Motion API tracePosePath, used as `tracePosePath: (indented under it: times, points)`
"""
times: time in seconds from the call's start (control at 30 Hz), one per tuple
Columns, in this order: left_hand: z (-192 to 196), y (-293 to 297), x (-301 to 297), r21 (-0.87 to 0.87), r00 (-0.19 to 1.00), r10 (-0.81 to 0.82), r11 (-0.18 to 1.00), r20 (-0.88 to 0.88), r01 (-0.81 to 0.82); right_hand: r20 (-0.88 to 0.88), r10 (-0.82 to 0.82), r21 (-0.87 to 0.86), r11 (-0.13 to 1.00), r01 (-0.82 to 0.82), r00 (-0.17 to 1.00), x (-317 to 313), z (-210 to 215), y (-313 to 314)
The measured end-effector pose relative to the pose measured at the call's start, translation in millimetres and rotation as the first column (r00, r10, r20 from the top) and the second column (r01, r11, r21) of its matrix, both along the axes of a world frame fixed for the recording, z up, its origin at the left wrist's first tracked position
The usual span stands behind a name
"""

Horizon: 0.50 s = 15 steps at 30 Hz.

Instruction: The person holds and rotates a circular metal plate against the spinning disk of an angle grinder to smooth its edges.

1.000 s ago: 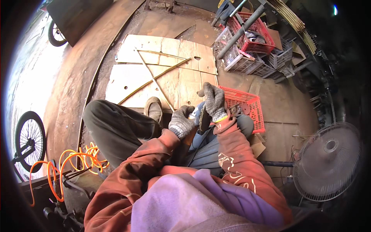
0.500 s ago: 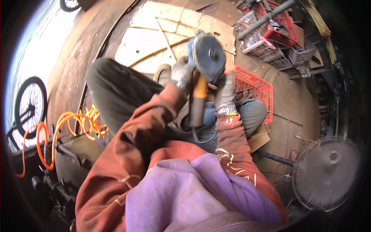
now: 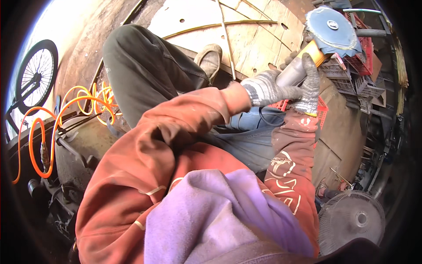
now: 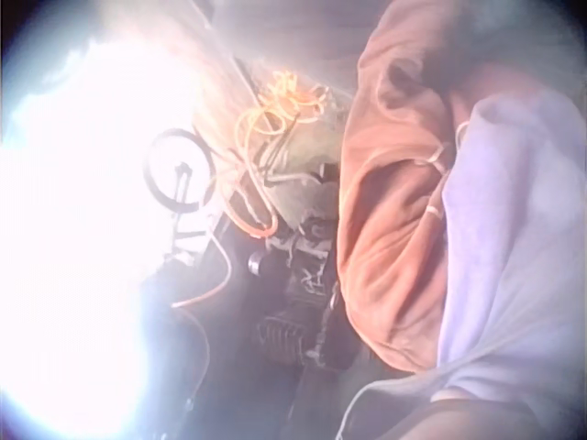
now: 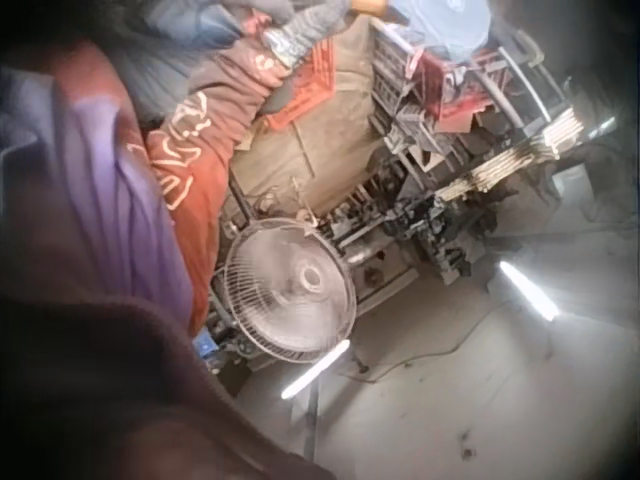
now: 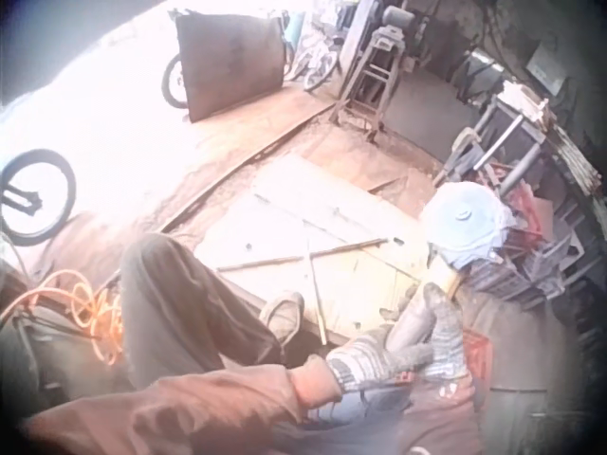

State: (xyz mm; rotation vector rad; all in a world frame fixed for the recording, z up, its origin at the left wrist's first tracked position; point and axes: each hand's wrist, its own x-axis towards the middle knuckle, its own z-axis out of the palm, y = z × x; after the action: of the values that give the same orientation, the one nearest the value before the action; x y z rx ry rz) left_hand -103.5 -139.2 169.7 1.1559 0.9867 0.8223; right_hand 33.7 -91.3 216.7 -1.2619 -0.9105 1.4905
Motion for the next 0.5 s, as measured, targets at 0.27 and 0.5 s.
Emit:
tracePosePath:
  times: [0.27, 0.5]
  points:
    - [-9, 7, 1, -0.267, 0.851, -0.142, 0.912, 0.505, 0.310, -0.235, -0.008, -0.193, 0.980, -0.038, 0.972, 50, -40, 45]
    - [-33, 18, 24, -0.218, 0.988, -0.080, 0.970, 0.134, 0.108, -0.122, -0.238, 0.018, 0.970, 0.242, 0.964, 31, -65, 25]
